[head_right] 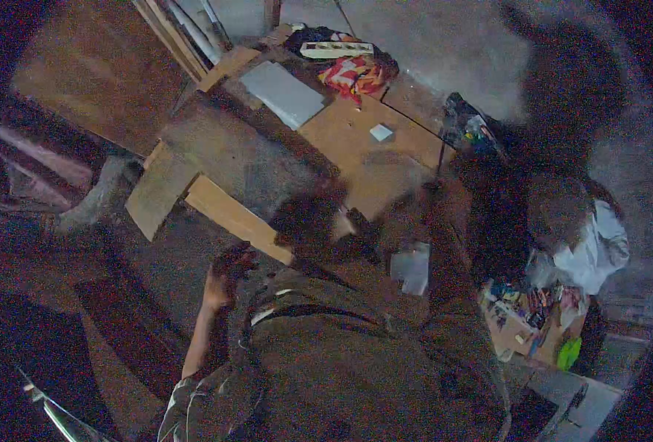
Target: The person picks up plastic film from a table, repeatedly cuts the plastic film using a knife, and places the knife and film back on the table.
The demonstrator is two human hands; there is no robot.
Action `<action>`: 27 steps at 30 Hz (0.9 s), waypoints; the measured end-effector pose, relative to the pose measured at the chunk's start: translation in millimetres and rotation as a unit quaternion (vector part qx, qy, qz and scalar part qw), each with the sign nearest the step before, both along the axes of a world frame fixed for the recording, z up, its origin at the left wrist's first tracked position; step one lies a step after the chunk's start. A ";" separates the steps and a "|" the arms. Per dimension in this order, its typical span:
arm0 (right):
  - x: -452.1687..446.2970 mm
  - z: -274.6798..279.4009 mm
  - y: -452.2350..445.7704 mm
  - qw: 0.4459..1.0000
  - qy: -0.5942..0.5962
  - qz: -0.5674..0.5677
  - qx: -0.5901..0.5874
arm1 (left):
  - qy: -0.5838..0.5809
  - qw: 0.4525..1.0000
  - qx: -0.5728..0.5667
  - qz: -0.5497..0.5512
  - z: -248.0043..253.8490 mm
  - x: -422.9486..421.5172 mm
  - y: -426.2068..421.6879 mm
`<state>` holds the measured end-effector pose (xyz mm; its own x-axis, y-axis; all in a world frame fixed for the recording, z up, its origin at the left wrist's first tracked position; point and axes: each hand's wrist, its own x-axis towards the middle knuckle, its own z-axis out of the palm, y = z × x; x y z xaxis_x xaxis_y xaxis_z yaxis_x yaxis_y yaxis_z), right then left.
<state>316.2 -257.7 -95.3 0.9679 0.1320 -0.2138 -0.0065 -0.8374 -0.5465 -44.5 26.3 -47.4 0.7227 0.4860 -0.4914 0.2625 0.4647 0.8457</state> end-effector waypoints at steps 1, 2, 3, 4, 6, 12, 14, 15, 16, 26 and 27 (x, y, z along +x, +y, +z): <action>-0.6 -2.7 3.6 1.000 -0.005 -0.004 -0.029 | 0.011 1.000 0.003 -0.005 1.7 0.7 0.4; 1.9 -19.6 5.8 0.997 -0.030 -0.012 -0.070 | 0.013 1.000 0.005 -0.008 1.3 1.2 0.6; 6.1 -35.5 8.3 0.992 -0.054 -0.017 -0.112 | 0.013 0.999 0.024 -0.022 4.0 1.2 0.2; 11.3 -51.1 11.5 0.985 -0.080 -0.024 -0.153 | 0.010 0.998 0.044 -0.037 4.7 1.3 0.9; 26.8 -84.5 13.8 0.975 -0.102 -0.030 -0.193 | -0.012 0.996 0.066 -0.050 0.8 -0.7 0.6; 53.0 -94.5 49.6 0.985 -0.136 0.107 -0.003 | 0.006 0.996 0.088 -0.026 -11.3 -7.3 -1.5; 33.0 -46.3 77.7 0.978 -0.168 0.112 -0.056 | 0.009 0.997 0.075 -0.011 -8.0 -6.6 -1.3; 34.8 -45.0 80.2 0.978 -0.167 0.114 -0.054 | 0.042 0.994 0.095 -0.029 0.2 -3.1 -2.0; 38.4 -44.4 83.9 0.974 -0.169 0.154 -0.015 | 0.075 0.989 0.115 -0.047 6.6 -1.1 -2.8; 56.2 -47.7 102.2 0.962 -0.102 0.233 -0.103 | 0.031 0.992 0.120 -0.013 10.1 -4.4 -11.0; 54.5 -45.5 103.2 0.961 -0.102 0.234 -0.103 | 0.024 0.995 0.093 -0.003 11.1 -3.2 -12.4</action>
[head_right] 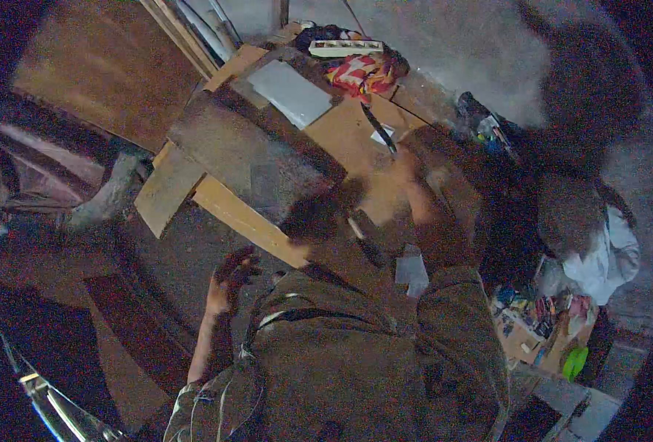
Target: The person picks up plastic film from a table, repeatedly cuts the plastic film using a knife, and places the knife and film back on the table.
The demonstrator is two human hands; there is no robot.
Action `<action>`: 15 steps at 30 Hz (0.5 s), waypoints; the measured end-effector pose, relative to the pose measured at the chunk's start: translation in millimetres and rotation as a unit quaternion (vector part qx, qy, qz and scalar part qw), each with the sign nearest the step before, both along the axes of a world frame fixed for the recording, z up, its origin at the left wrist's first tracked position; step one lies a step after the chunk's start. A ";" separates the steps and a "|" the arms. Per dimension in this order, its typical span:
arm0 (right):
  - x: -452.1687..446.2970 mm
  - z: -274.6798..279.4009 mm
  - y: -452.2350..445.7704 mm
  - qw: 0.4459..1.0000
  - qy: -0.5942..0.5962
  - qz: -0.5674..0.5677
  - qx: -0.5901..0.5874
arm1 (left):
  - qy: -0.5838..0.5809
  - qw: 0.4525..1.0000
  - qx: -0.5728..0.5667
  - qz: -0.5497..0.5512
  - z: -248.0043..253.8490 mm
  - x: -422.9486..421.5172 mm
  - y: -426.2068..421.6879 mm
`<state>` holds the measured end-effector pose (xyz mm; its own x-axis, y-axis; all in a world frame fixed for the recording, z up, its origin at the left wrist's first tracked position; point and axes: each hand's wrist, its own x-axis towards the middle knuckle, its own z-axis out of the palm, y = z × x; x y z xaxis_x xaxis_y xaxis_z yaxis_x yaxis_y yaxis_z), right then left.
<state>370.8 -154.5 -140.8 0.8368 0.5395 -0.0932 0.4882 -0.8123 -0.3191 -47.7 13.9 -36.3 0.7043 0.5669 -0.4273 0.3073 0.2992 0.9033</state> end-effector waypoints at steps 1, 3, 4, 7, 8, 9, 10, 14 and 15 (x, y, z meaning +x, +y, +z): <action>-2.9 1.9 -0.3 1.000 -0.003 -0.006 0.002 | -0.008 1.000 -0.027 0.009 1.2 1.5 -1.1; -1.5 -7.0 -1.6 1.000 -0.006 -0.013 0.003 | 0.011 1.000 -0.026 0.009 8.7 6.3 -2.9; 1.4 -20.1 -2.4 0.998 -0.053 -0.007 -0.017 | 0.032 0.999 -0.026 0.009 11.3 7.5 -3.0; 8.0 -23.2 -8.9 0.999 -0.050 0.011 0.019 | 0.001 0.999 -0.034 -0.002 4.3 4.3 -0.4; 8.8 -19.2 -9.9 0.997 0.000 0.024 0.075 | 0.000 0.999 -0.034 -0.001 4.7 4.1 -1.0; 12.9 -28.8 -11.5 0.997 0.001 0.024 0.075 | -0.010 0.999 -0.049 0.008 6.5 3.8 -1.9; 21.3 -48.2 -15.1 0.994 0.027 0.026 0.101 | -0.020 0.998 -0.063 0.017 8.1 3.6 -2.8; -4.5 -4.5 -11.0 0.997 0.034 0.013 0.070 | -0.092 0.989 -0.110 0.031 5.7 1.2 -3.3; -4.2 -5.6 -11.4 0.997 0.034 0.013 0.070 | -0.030 0.996 -0.081 0.019 10.3 5.0 -2.8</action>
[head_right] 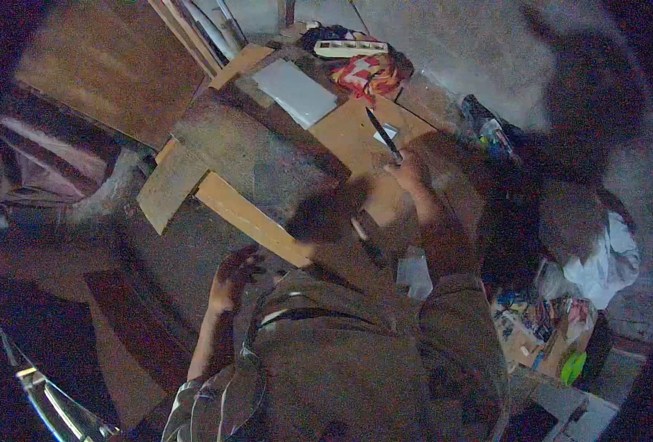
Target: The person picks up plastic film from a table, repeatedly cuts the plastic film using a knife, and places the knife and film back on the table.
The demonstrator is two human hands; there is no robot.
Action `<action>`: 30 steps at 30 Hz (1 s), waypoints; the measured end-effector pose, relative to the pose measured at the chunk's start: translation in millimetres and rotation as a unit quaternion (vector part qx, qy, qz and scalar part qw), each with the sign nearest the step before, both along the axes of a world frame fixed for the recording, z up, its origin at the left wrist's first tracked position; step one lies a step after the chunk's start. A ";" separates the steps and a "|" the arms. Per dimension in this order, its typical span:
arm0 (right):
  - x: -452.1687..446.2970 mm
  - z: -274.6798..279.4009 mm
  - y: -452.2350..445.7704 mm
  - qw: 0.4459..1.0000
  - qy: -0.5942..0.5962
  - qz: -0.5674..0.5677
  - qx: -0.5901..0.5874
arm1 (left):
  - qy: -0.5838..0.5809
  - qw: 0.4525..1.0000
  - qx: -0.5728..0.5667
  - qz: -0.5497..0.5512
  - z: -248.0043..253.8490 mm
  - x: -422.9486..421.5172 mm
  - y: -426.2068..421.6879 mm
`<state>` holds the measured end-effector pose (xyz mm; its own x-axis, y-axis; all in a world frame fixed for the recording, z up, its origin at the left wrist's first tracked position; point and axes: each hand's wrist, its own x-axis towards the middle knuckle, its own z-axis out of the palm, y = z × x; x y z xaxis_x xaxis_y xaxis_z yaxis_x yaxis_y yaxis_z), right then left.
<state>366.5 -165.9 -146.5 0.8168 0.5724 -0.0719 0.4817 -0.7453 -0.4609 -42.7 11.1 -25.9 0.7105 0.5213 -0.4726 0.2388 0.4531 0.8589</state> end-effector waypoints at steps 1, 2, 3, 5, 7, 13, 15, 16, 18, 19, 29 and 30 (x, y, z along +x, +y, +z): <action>1.0 -1.7 -0.8 0.999 0.006 0.027 0.023 | 0.061 0.998 0.029 -0.016 2.7 2.2 0.4; 1.9 -3.3 -1.9 0.997 0.012 0.055 0.047 | 0.061 0.998 0.029 -0.016 1.5 1.6 0.2; 6.9 -14.6 -4.4 0.997 0.012 0.055 0.047 | 0.045 0.998 0.032 -0.014 -1.4 0.6 0.0; 20.5 -45.3 -10.6 0.983 -0.101 0.105 0.113 | 0.028 0.999 0.036 -0.013 -7.9 -1.1 -0.3; 7.1 -18.2 -7.2 0.986 -0.082 0.103 0.105 | 0.000 0.999 0.035 -0.008 -13.3 -2.0 0.1; 0.5 -1.9 -8.4 0.988 -0.048 0.048 0.135 | 0.002 0.992 0.107 -0.062 -2.2 -2.4 4.4; 1.5 5.5 -9.7 0.987 -0.057 0.066 0.138 | 0.010 0.994 0.091 -0.054 5.1 1.2 3.3; -7.5 23.4 -10.5 0.981 0.045 0.008 0.190 | 0.019 0.996 0.074 -0.049 9.0 3.7 3.2; -12.6 35.9 -9.8 0.969 0.099 -0.002 0.227 | 0.020 0.995 0.081 -0.063 8.1 4.0 5.0; -21.1 52.4 -5.3 0.961 0.125 -0.009 0.246 | 0.023 0.993 0.089 -0.079 8.1 3.4 5.8; -163.8 179.9 18.8 0.850 0.407 0.058 0.328 | -0.079 0.990 0.108 -0.048 54.6 31.4 -7.3; -176.1 184.0 24.7 0.852 0.425 0.084 0.294 | -0.094 0.980 0.158 -0.072 57.3 32.9 -7.5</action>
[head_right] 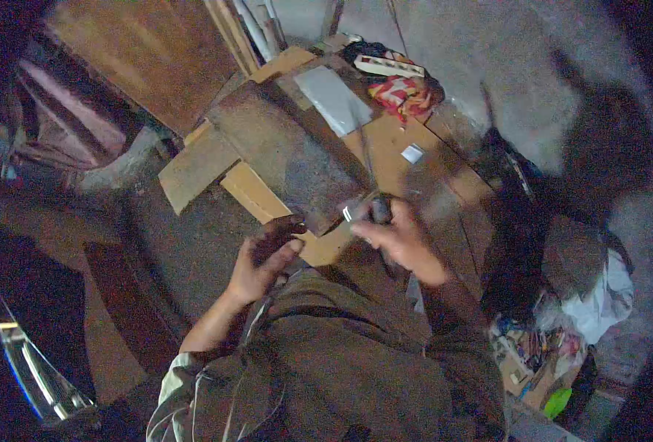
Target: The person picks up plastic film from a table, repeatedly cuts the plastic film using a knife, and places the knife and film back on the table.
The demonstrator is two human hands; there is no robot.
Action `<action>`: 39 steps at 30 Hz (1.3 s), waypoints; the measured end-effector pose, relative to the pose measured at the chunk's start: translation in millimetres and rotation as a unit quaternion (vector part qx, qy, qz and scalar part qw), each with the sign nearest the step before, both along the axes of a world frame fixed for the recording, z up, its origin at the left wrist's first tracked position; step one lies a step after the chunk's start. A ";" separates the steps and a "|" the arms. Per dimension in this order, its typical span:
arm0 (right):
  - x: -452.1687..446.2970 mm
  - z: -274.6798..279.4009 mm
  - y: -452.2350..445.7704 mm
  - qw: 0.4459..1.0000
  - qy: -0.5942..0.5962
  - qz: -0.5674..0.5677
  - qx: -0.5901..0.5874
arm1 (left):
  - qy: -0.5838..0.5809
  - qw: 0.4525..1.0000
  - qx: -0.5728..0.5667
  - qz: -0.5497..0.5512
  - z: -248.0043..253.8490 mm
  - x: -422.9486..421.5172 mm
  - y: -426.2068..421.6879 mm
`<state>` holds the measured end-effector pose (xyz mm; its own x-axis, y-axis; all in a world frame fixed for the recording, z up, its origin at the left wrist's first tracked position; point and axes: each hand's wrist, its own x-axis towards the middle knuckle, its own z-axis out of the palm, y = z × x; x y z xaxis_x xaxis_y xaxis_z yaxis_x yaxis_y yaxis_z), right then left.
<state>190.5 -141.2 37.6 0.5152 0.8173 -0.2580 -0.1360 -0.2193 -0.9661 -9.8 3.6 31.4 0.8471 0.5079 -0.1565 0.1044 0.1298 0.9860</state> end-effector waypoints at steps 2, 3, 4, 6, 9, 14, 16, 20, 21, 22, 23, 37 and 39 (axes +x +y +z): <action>-18.7 8.1 7.8 0.993 -0.020 0.076 -0.091 | -0.008 0.997 0.073 -0.032 22.0 5.2 -2.0; -25.8 5.2 10.8 0.992 -0.022 0.084 -0.090 | -0.008 0.997 0.074 -0.024 22.1 5.8 -4.5; -32.5 -1.0 14.1 0.990 -0.046 0.119 -0.053 | -0.029 0.999 0.028 -0.015 21.0 5.5 -6.3; -41.3 -10.1 19.3 0.985 -0.066 0.160 -0.005 | -0.048 0.999 0.001 -0.005 12.2 2.9 -5.5; -50.4 -2.0 28.1 0.977 -0.146 0.146 0.052 | -0.050 0.998 -0.008 0.048 -0.6 -8.2 -1.5; -54.8 20.3 34.2 0.963 -0.187 0.132 0.145 | -0.143 0.975 -0.072 0.154 2.4 -20.0 8.8; -64.7 45.5 33.2 0.992 -0.058 0.106 0.026 | -0.158 0.965 -0.097 0.187 1.7 -23.5 9.9; -66.3 33.8 33.5 0.987 -0.108 0.108 0.040 | -0.193 0.950 -0.106 0.223 4.6 -28.9 12.4; -67.1 31.5 32.4 0.988 -0.128 0.087 0.008 | -0.206 0.946 -0.109 0.224 5.5 -29.0 11.6; -67.8 30.7 32.8 0.987 -0.147 0.064 -0.024 | -0.207 0.946 -0.108 0.226 6.6 -29.7 12.0; -69.1 32.6 34.2 0.986 -0.148 0.066 -0.024 | -0.198 0.950 -0.092 0.225 7.8 -30.9 12.1; -79.3 28.7 51.6 0.986 -0.140 0.065 0.059 | -0.180 0.955 -0.109 0.208 7.5 -51.6 19.4; -87.2 36.8 59.0 0.991 -0.108 0.052 0.061 | -0.159 0.966 -0.126 0.162 0.2 -61.4 26.5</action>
